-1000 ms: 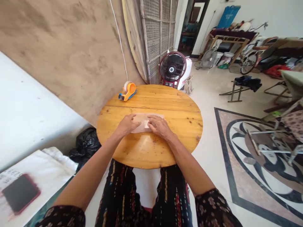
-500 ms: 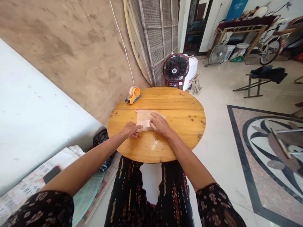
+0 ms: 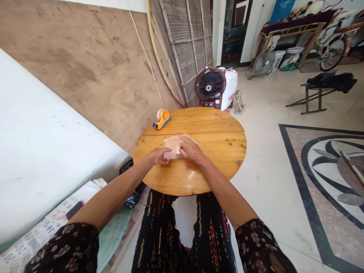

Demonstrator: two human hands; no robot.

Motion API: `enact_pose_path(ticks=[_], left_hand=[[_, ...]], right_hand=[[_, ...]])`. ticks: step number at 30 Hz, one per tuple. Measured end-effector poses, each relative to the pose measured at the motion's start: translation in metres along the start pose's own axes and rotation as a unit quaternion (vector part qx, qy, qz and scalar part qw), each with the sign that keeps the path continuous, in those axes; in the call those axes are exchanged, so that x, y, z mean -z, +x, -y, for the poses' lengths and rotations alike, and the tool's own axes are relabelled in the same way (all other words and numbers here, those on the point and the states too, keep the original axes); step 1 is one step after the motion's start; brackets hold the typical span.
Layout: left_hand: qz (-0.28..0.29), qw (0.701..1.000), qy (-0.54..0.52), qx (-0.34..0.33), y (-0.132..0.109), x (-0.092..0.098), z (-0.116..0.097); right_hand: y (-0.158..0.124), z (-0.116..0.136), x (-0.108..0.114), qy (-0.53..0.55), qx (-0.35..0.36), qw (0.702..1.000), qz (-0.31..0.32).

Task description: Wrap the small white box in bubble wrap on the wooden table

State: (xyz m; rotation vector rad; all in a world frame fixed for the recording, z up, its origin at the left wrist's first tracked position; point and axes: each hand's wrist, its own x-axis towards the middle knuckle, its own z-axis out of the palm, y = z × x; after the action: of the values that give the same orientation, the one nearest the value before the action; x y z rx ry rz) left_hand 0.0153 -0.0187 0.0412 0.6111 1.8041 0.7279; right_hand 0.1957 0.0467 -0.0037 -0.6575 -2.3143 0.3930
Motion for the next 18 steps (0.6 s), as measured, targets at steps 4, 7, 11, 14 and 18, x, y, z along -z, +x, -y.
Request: enact_pose_path(ticks=[4,7,11,14,18], left_hand=[[0.013,1.0,-0.01,-0.012,-0.003,-0.01,-0.002],[0.012,1.0,-0.008,-0.028,-0.004,-0.016,-0.004],[-0.006,0.999,0.009,-0.05,-0.005,-0.021,-0.009],[-0.027,0.996,0.029,-0.075,-0.008,-0.024,-0.013],[-0.066,0.989,0.074,-0.112,-0.014,-0.032,-0.016]], right_hand=[[0.001,0.001,0.002,-0.009,-0.001,1.0,0.005],[0.0,0.0,0.001,-0.018,-0.004,1.0,0.012],[0.0,-0.001,0.0,-0.017,0.001,1.0,0.009],[0.001,0.001,0.002,-0.03,0.0,0.999,0.01],[0.002,0.003,0.005,-0.039,0.005,0.999,0.016]])
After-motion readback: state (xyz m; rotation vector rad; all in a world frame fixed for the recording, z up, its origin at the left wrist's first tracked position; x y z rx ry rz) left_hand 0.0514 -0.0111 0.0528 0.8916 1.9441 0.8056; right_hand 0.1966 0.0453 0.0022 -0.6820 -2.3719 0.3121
